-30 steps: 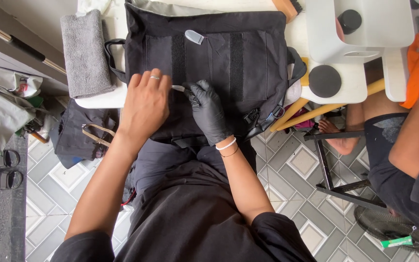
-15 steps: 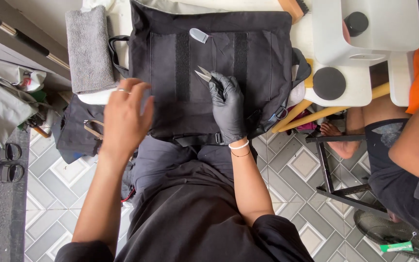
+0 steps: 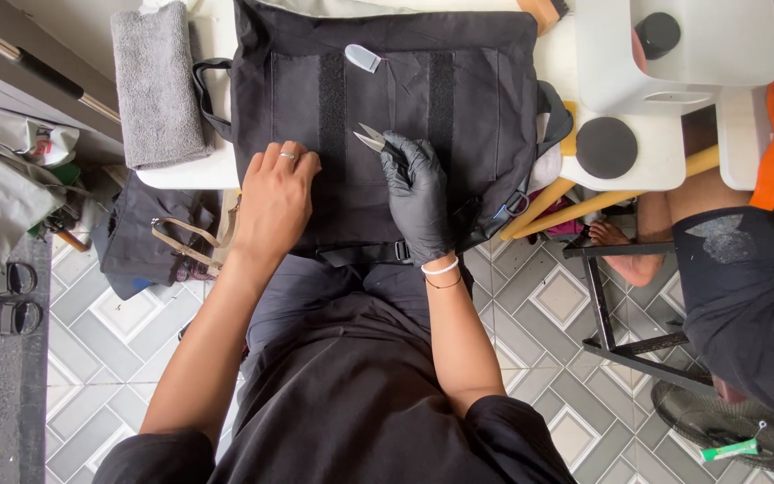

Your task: The person uses a pair of tweezers to pull and remove small threads or debris from the surface of a black bag. They work methodically along the seams and fabric, occasionally using their fingers to hold the material steady while the tweezers extract the unwanted fibers.

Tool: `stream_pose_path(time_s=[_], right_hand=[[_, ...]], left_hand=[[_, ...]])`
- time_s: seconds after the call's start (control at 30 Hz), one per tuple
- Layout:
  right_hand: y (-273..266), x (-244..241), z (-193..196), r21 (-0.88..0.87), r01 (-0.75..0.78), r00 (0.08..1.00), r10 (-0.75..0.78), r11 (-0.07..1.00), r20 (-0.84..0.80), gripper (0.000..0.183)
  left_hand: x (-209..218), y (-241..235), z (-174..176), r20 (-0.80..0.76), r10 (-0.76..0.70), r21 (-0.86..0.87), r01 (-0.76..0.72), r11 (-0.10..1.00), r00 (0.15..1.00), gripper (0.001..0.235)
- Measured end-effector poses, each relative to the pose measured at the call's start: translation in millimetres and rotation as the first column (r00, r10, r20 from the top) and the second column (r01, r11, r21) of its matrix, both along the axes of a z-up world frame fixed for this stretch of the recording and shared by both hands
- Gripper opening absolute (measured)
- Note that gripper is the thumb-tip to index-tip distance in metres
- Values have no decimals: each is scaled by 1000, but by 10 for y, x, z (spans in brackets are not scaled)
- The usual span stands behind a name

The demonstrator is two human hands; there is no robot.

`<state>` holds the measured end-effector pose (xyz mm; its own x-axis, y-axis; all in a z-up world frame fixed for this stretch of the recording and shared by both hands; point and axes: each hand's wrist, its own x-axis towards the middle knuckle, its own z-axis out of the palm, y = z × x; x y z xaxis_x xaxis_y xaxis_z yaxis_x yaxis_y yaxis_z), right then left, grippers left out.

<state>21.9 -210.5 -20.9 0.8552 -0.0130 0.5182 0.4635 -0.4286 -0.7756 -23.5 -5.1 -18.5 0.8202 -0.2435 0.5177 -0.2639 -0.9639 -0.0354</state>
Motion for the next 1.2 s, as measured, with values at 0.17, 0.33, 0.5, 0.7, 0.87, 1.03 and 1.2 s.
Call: stream_pose_path(time_s=[0.17,0.33,0.5,0.7,0.87,1.03,1.2], right_hand=[[-46,8,28,18,-9,1000,9,1000,-4,24],[-44,-7,16,24,-30,1000,30,999,2,23],[-55,27,-52,12,3,1000,-3,1000,11,24],[-69,18,-38,22,-41,999,41,999,-21,22],[-109,-38,23,-52,-95,994,92,994,-58,23],[-136,-95,119,-97,-143,985,131,985,-115,22],[-149,-89,134,-81,-139,984,129,987,-120,21]], left_hand=[[-3,-7,51,-43,-20,-94,16,995,999,15],[-33,-88,180,-16,-116,-143,113,983,993,15],[73,-74,-93,-19,-215,-40,214,976,976,12],[110,-96,-127,7,-166,99,164,982,986,15],[115,-71,-72,-36,-150,69,152,986,988,16],[43,-28,82,-17,-219,44,219,975,976,17],[95,9,-216,40,-272,86,268,960,962,16]])
